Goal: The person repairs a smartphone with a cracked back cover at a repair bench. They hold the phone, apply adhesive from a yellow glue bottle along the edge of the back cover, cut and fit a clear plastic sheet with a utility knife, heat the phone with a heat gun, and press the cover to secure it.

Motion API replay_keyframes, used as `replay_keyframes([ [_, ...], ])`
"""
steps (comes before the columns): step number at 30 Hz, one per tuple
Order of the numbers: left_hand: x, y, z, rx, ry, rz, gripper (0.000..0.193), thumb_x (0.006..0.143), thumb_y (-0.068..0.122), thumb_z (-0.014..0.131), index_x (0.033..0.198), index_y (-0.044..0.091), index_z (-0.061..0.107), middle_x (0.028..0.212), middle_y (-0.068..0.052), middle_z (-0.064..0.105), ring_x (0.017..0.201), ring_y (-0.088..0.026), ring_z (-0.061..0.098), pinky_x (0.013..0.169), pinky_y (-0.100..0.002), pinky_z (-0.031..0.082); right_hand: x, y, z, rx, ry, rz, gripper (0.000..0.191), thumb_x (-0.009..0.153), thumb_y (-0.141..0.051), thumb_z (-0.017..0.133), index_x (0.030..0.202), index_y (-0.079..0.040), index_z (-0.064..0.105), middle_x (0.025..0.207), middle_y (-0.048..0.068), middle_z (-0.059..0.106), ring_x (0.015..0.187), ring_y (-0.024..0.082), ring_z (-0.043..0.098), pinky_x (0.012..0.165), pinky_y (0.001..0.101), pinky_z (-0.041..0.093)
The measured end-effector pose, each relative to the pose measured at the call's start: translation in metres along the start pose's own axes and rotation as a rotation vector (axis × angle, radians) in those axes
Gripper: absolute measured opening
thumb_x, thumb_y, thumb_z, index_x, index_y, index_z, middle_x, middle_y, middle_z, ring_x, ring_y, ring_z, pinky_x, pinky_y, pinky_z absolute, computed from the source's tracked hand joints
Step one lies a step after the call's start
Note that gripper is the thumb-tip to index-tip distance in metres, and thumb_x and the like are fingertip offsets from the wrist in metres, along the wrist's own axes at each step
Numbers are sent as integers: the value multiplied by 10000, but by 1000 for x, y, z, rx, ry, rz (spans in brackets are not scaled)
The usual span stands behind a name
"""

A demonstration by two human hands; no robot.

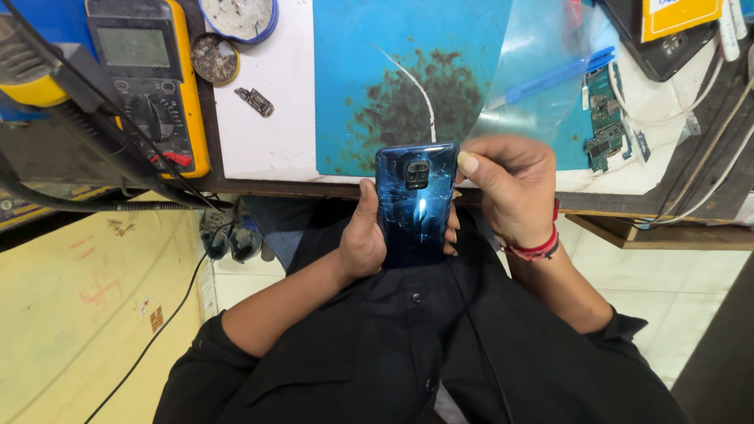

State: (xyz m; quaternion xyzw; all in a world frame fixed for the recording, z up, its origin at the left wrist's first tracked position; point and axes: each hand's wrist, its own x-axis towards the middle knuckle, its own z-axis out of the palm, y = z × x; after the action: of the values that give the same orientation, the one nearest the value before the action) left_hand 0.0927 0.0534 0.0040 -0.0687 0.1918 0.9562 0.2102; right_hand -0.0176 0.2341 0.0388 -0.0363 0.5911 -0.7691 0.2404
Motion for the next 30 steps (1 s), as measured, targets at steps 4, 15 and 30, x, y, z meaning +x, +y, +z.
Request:
replay_keyframes([
  [4,2,0,0,-5,-13,14,998,985,801,274,1480,-40,481,1260,-200,637,1140,-290,666,1024,-506,572,-2,-1,-1,-30,-1,0,72,1000,-3,693,1000,69,699,927,125,737,794,148,670,742,286,543],
  [15,2,1,0,-11,42,37,1009,986,810,248,1478,-39,483,1268,-210,643,1137,-316,673,1000,-526,573,-6,-20,19,81,-72,121,104,996,-1,677,1008,98,703,757,144,675,583,188,629,491,328,528],
  [30,-2,-10,-9,-7,36,91,839,1057,679,258,1475,-14,477,1301,-199,643,1172,-301,667,1042,-498,555,-16,-2,34,351,75,20,162,1054,-97,667,1029,61,693,801,154,679,538,158,549,448,300,428],
])
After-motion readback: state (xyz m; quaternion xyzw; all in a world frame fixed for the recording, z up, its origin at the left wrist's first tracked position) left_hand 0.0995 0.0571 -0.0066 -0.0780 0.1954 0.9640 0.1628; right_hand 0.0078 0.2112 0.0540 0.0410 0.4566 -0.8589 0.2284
